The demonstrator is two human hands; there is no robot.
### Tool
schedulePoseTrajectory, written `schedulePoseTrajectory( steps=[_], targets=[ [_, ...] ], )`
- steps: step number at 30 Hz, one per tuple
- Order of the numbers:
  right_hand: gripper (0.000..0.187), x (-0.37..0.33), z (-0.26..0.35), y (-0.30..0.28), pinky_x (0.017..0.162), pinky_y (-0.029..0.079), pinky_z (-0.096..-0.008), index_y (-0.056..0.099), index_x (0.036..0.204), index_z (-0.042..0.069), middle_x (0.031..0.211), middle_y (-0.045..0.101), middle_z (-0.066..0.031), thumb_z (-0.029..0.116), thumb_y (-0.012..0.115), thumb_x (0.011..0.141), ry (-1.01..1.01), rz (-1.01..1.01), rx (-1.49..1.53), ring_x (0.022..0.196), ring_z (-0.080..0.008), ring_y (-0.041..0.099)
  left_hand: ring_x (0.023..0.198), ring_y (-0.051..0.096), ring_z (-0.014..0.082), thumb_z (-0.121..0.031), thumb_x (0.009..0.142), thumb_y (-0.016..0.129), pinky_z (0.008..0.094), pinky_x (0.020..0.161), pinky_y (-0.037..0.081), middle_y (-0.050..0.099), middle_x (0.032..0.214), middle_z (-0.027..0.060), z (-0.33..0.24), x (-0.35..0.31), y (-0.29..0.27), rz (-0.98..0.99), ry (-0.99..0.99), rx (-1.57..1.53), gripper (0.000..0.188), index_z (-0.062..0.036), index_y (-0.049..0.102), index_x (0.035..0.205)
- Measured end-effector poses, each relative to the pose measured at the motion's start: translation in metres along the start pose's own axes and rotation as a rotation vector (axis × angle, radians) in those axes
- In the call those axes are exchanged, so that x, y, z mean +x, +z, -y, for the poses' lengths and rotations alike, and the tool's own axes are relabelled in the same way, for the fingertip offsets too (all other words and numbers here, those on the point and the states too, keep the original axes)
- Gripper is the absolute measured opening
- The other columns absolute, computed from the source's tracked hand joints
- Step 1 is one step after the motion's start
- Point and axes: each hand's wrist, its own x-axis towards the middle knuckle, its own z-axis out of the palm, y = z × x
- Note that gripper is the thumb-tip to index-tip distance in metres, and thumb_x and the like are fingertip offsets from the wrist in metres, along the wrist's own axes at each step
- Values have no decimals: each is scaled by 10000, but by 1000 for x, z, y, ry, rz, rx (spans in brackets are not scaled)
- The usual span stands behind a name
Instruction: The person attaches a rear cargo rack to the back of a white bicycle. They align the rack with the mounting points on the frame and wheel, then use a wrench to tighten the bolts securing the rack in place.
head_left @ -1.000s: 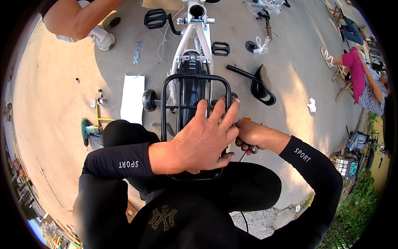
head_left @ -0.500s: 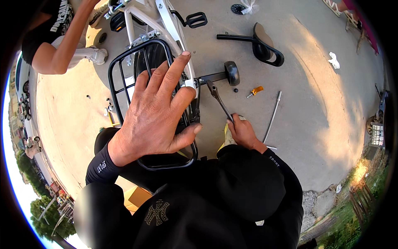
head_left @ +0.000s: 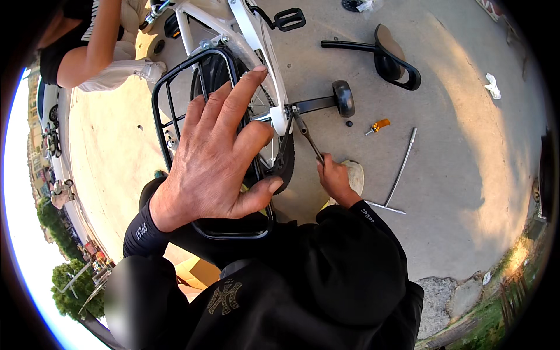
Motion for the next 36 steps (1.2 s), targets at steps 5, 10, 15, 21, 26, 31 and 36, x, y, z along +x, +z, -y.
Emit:
schedulePoseTrajectory(
  steps=[5, 10, 15, 21, 26, 31, 36],
  targets=[
    [242, 4, 11, 15, 580, 509, -485, 505, 1118, 16, 759, 653, -204, 155, 614, 953, 27, -67, 106, 648, -400, 643, 1277, 449, 484, -598, 879, 472, 547, 1008, 371, 358, 1515, 305, 2, -1, 3, -8, 3, 1, 535, -75, 582, 915],
    [253, 7, 11, 16, 605, 518, -480, 504, 1132, 17, 786, 660, -208, 160, 614, 955, 63, -68, 58, 674, -402, 646, 1267, 453, 490, -590, 872, 486, 540, 1007, 371, 362, 1511, 309, 1, -2, 2, 0, 4, -1, 526, -73, 575, 909],
    [283, 26, 4, 27, 647, 540, -453, 506, 1165, 16, 888, 678, -204, 184, 605, 960, -2, -61, -6, 735, -380, 662, 1265, 455, 490, -587, 875, 482, 533, 997, 374, 373, 1504, 311, 0, -2, 2, -7, 6, -5, 524, -72, 571, 904],
    [320, 36, 0, 40, 648, 549, -434, 519, 1193, 11, 963, 687, -187, 199, 612, 951, -81, -75, -81, 783, -344, 682, 1252, 464, 479, -550, 840, 534, 518, 961, 381, 372, 1499, 304, 3, 0, 0, -10, 16, -2, 486, -72, 573, 919],
    [316, 31, 0, 20, 608, 539, -427, 548, 1175, 20, 879, 675, -146, 198, 644, 932, -59, -158, -64, 682, -328, 666, 1226, 480, 461, -505, 776, 621, 498, 899, 394, 363, 1500, 282, 4, 1, 0, -9, 34, -19, 481, -64, 583, 963],
    [295, -6, 11, -40, 575, 532, -398, 569, 1143, 38, 828, 653, -112, 213, 657, 923, -8, -79, -220, 647, -283, 663, 1280, 446, 483, -606, 887, 454, 537, 1007, 374, 376, 1510, 294, 4, -3, 3, -5, -5, -2, 547, -73, 579, 899],
    [339, -34, -47, -86, 576, 539, -355, 586, 1128, 79, 840, 630, -48, 337, 653, 918, -170, 209, -598, 735, -218, 677, 1246, 473, 471, -586, 859, 490, 531, 969, 387, 367, 1515, 283, 3, -2, 5, -29, 10, 1, 522, -75, 580, 910]
  ],
)
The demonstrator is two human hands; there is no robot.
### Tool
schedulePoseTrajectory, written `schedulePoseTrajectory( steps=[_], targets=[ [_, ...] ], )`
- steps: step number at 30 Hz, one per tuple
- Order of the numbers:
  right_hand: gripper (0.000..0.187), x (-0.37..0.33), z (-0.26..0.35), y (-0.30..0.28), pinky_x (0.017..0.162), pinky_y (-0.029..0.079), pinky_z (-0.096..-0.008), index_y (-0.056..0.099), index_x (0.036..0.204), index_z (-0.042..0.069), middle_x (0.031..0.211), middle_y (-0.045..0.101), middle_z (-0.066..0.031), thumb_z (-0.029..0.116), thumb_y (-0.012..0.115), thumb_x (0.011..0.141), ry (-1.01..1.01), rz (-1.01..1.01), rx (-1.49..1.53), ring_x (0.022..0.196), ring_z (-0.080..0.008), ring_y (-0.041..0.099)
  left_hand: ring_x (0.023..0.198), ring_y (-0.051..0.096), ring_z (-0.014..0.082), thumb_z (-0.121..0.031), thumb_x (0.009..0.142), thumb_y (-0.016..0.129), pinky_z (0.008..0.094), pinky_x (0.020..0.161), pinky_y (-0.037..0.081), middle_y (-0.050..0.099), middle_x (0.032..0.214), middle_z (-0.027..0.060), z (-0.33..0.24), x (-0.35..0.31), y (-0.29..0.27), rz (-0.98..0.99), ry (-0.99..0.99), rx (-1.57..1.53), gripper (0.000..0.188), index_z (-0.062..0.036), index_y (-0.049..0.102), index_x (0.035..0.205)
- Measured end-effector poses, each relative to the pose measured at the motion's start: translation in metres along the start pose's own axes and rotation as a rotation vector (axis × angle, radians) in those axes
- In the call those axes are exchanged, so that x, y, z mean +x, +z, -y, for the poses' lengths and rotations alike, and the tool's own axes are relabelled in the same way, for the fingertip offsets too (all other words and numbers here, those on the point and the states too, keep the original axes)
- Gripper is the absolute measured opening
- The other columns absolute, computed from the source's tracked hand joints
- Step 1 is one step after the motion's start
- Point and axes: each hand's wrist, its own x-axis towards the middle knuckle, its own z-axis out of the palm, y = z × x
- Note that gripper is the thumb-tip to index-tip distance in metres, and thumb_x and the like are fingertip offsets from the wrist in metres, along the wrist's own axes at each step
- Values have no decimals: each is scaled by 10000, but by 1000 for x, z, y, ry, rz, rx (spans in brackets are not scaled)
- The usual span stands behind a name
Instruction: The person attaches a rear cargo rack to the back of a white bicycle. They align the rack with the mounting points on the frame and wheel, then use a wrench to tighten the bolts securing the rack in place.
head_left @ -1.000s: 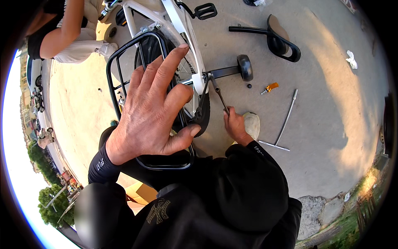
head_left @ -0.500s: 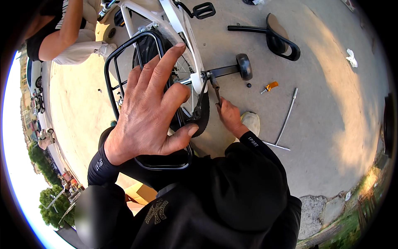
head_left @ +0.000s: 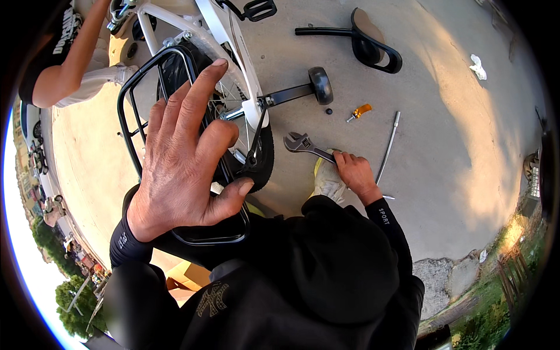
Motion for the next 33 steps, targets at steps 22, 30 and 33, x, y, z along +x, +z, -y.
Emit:
schedulePoseTrajectory(
  steps=[22, 30, 33],
  targets=[
    [268, 134, 52, -84, 611, 481, -248, 570, 1242, -7, 863, 639, -35, 128, 585, 1012, 354, -173, 1427, 726, -76, 601, 1257, 462, 484, -599, 884, 489, 518, 987, 378, 384, 1490, 320, -3, 2, -6, 60, -29, -29, 543, -65, 581, 880],
    [266, 183, 59, -69, 675, 496, -247, 567, 1252, -22, 885, 642, -25, 137, 535, 1042, 168, -23, 1549, 759, -90, 594, 1214, 486, 480, -557, 858, 531, 513, 954, 384, 375, 1490, 329, 0, 2, -6, 34, 1, -38, 495, -67, 574, 914],
    [253, 186, 55, -73, 679, 509, -262, 575, 1243, -21, 866, 653, -38, 121, 528, 1039, 99, -40, 1384, 737, -97, 596, 1212, 487, 481, -538, 840, 550, 517, 955, 384, 365, 1498, 328, 0, 3, -8, 50, -12, -47, 476, -68, 576, 917]
  ],
)
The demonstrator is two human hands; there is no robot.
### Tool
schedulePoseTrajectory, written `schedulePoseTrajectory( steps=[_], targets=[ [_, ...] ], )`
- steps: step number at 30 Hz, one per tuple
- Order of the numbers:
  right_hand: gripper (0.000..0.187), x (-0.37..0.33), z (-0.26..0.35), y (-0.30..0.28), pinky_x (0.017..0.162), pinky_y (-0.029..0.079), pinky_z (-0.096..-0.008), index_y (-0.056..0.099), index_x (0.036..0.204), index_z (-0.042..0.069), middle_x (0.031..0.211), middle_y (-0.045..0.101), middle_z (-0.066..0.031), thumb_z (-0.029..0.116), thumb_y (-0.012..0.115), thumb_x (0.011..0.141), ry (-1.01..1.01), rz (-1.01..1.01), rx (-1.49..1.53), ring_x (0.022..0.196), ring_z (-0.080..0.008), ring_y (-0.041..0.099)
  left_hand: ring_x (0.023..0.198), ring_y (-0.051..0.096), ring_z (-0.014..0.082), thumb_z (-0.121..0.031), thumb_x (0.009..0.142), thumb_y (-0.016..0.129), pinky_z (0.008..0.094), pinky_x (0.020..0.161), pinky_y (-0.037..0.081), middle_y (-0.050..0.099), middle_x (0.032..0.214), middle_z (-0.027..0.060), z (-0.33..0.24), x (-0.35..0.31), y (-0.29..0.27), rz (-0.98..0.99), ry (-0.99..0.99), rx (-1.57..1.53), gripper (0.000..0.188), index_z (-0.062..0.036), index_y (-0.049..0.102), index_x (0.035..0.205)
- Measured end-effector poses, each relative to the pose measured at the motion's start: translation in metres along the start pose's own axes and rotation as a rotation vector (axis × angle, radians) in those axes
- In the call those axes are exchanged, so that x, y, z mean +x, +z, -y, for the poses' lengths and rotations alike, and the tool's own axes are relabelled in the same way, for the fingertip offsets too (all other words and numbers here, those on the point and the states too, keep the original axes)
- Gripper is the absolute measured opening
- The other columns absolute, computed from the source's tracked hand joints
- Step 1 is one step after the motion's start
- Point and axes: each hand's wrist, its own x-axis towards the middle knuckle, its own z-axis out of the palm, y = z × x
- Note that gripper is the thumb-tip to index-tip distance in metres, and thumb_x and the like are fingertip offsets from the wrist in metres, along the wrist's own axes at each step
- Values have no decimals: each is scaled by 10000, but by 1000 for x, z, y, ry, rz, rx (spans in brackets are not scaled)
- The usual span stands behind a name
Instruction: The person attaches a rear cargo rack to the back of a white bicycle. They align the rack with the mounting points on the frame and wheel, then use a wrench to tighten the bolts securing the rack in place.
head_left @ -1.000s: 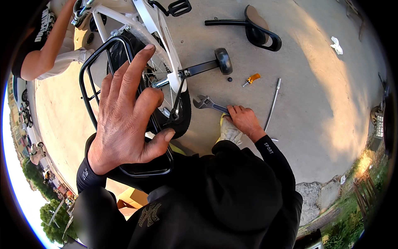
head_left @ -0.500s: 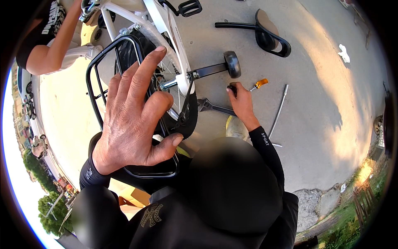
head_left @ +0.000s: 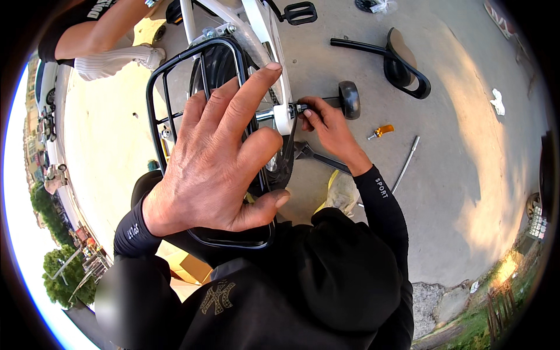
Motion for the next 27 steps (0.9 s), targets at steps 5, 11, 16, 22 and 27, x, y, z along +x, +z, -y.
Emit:
schedulePoseTrajectory(
  steps=[5, 11, 16, 22, 27],
  targets=[
    [242, 1, 14, -8, 657, 516, -277, 579, 1236, -17, 821, 657, -57, 97, 524, 1030, -32, 75, -166, 682, -111, 603, 1163, 500, 472, -532, 829, 564, 509, 923, 384, 360, 1503, 326, -3, 0, -1, 26, -6, -5, 472, -69, 578, 922],
    [227, 2, 11, -6, 636, 523, -305, 589, 1215, -7, 787, 672, -80, 87, 539, 1014, -18, 13, -193, 660, -154, 646, 1125, 507, 453, -541, 832, 561, 486, 884, 381, 367, 1492, 332, -1, 4, 0, 23, 14, -23, 477, -71, 570, 917],
    [231, -11, -1, 23, 642, 528, -340, 584, 1207, -4, 792, 681, -132, 87, 558, 996, -71, -206, -123, 670, -228, 682, 1156, 498, 461, -526, 822, 578, 487, 889, 382, 375, 1487, 331, -1, 5, -1, 65, -2, -61, 460, -74, 563, 906],
    [239, 16, 29, -24, 638, 527, -324, 601, 1220, 0, 807, 663, -129, 96, 559, 1005, -103, 277, -441, 671, -195, 664, 1228, 476, 474, -501, 802, 602, 497, 885, 381, 380, 1482, 328, -3, 2, -4, 107, -1, -55, 441, -72, 561, 895],
    [277, -10, 9, 5, 708, 538, -359, 577, 1261, 7, 882, 668, -157, 104, 559, 1002, -50, -7, -259, 752, -257, 675, 1198, 486, 459, -494, 808, 588, 487, 850, 375, 380, 1479, 322, -5, 3, 0, 78, 20, -76, 425, -76, 561, 877]
  ],
)
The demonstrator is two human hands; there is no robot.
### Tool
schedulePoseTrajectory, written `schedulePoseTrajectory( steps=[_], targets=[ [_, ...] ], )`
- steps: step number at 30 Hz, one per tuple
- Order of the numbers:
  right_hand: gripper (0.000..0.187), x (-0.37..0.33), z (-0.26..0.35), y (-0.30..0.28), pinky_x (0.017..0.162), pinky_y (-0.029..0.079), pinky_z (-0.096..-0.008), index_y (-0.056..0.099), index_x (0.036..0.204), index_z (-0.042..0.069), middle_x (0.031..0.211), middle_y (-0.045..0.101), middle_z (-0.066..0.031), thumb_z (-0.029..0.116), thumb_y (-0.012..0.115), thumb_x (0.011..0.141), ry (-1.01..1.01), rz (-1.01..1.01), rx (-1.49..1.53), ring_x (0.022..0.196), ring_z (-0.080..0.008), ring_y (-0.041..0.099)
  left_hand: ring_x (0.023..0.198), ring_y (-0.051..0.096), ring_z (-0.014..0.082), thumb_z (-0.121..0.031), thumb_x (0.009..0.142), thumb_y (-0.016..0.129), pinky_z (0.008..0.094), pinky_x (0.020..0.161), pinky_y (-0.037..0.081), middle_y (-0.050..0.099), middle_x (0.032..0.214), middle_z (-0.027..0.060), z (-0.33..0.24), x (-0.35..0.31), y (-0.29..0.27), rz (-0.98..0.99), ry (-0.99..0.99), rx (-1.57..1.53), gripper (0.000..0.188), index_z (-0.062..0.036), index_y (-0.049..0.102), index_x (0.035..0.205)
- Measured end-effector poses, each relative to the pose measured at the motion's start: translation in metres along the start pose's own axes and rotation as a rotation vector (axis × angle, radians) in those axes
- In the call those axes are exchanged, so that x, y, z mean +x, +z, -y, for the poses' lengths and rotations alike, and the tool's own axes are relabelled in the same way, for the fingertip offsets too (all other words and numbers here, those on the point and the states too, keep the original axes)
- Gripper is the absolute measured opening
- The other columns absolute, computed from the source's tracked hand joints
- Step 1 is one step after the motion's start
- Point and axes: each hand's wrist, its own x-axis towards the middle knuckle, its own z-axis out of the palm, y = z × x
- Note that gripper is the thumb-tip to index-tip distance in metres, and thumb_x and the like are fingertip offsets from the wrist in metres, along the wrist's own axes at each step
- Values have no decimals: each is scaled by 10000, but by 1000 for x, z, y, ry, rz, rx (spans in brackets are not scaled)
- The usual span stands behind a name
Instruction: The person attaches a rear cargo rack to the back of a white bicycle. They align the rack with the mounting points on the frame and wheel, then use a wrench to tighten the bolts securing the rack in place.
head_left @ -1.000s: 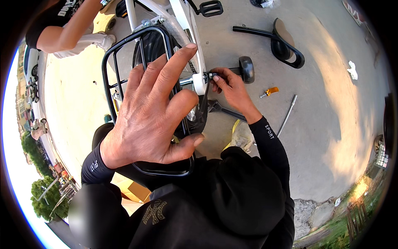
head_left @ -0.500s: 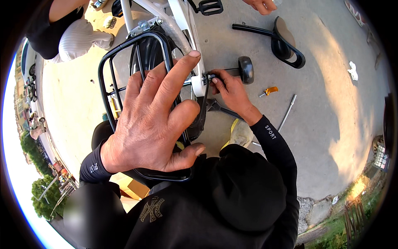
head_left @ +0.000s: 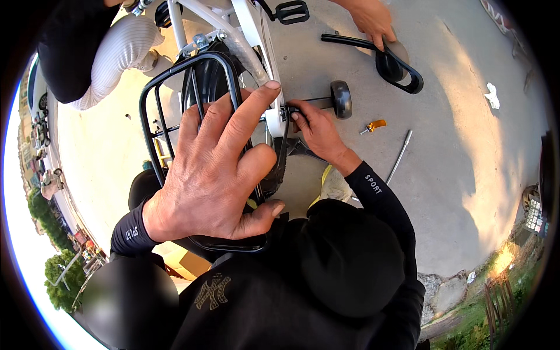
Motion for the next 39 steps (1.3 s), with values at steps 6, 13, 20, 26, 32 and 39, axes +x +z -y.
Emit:
schedulePoseTrajectory(
  steps=[6, 13, 20, 26, 32, 39],
  targets=[
    [355, 17, 4, -22, 875, 506, -381, 588, 1280, 4, 1140, 662, -184, 255, 520, 1038, -100, 51, -94, 1031, -299, 654, 1133, 496, 449, -518, 838, 558, 506, 912, 368, 406, 1454, 326, 1, -3, -2, -33, 5, 36, 464, -55, 543, 823],
    [558, 85, -15, 5, 821, 472, -306, 662, 1068, 46, 906, 606, -33, 520, 367, 1065, 177, -99, 710, 828, -149, 559, 1209, 474, 430, -457, 656, 712, 521, 874, 376, 397, 1489, 253, -4, -2, -3, -18, 22, -33, 443, -71, 570, 821],
    [581, 76, -13, 29, 593, 406, -268, 578, 829, 97, 712, 502, 12, 617, 394, 1012, 448, -261, 730, 619, -109, 466, 1138, 552, 451, -511, 776, 643, 490, 801, 377, 490, 1386, 292, -5, -5, 5, -11, 14, -81, 437, -96, 531, 854],
    [542, 82, -14, 28, 555, 406, -285, 574, 861, 27, 683, 507, -19, 507, 408, 1051, 307, -221, 394, 611, -120, 479, 1110, 599, 449, -520, 866, 599, 517, 847, 447, 494, 1400, 305, -6, -12, 6, -111, -20, -92, 440, -85, 558, 925],
    [169, 13, -2, 15, 650, 449, -324, 538, 990, -10, 821, 577, -97, 156, 553, 1011, -72, -385, -179, 691, -180, 536, 1067, 649, 372, -307, 860, 722, 375, 762, 581, 557, 1334, 232, 39, -37, -13, -531, -41, -12, 336, -63, 602, 1058],
    [244, -105, -138, 45, 783, 520, -508, 589, 1097, -8, 981, 649, -221, 165, 623, 927, -175, 454, -1155, 883, -437, 630, 786, 706, 290, -306, 848, 686, 412, 629, 563, 702, 824, 108, 107, -15, -4, -502, 24, -162, 317, -44, 641, 1020]
  ],
)
